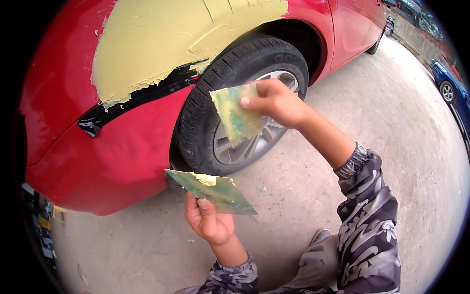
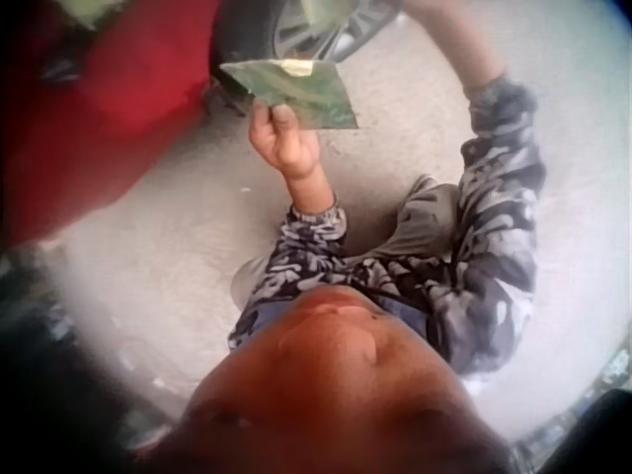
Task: The person scoops yellow body filler from a can onto a putty knife, mixes it briefly, and then applies it to a damaged area on the rear quarter panel of a red car. The person smooths the filler over the damaged surface using the putty knife.
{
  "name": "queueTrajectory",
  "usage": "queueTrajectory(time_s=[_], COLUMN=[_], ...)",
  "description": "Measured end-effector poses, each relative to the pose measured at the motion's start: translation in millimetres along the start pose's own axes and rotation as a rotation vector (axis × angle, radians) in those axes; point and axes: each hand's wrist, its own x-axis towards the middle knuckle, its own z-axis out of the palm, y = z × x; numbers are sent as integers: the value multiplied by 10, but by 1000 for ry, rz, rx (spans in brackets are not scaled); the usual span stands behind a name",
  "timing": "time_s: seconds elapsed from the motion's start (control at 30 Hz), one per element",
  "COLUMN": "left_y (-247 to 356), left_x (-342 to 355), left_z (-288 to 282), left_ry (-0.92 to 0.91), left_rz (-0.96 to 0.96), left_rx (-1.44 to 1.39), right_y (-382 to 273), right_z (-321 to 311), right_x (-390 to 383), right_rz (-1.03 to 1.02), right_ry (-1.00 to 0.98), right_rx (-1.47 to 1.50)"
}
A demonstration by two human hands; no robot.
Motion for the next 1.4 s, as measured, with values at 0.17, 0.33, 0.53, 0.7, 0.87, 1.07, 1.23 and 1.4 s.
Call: queueTrajectory(time_s=[0.17,0.33,0.53,0.7,0.87,1.07,1.23,1.4], left_y=[-25,-126,-209,-226,-290,-217,-162,-238], left_x=[70,124,158,173,133,71,98,8], left_z=[-91,-185,-283,-227,-184,-60,-51,37], left_ry=[5,32,50,13,-102,-75,57,81], left_rz=[10,38,-31,-68,-155,-163,-52,11], left_rx=[-19,23,53,111,108,104,201,367], right_y=[527,675,396,319,-23,-172,-73,10], right_z=[-667,-782,-646,-608,-149,419,350,666], right_x=[-553,-814,-1054,-1212,-1194,-1024,-1085,-1130], right_rz=[426,364,376,344,74,-368,-83,94], right_ry=[-197,130,234,201,232,68,270,338], right_rx=[6,-743,-122,-88,-230,-563,-301,-33])
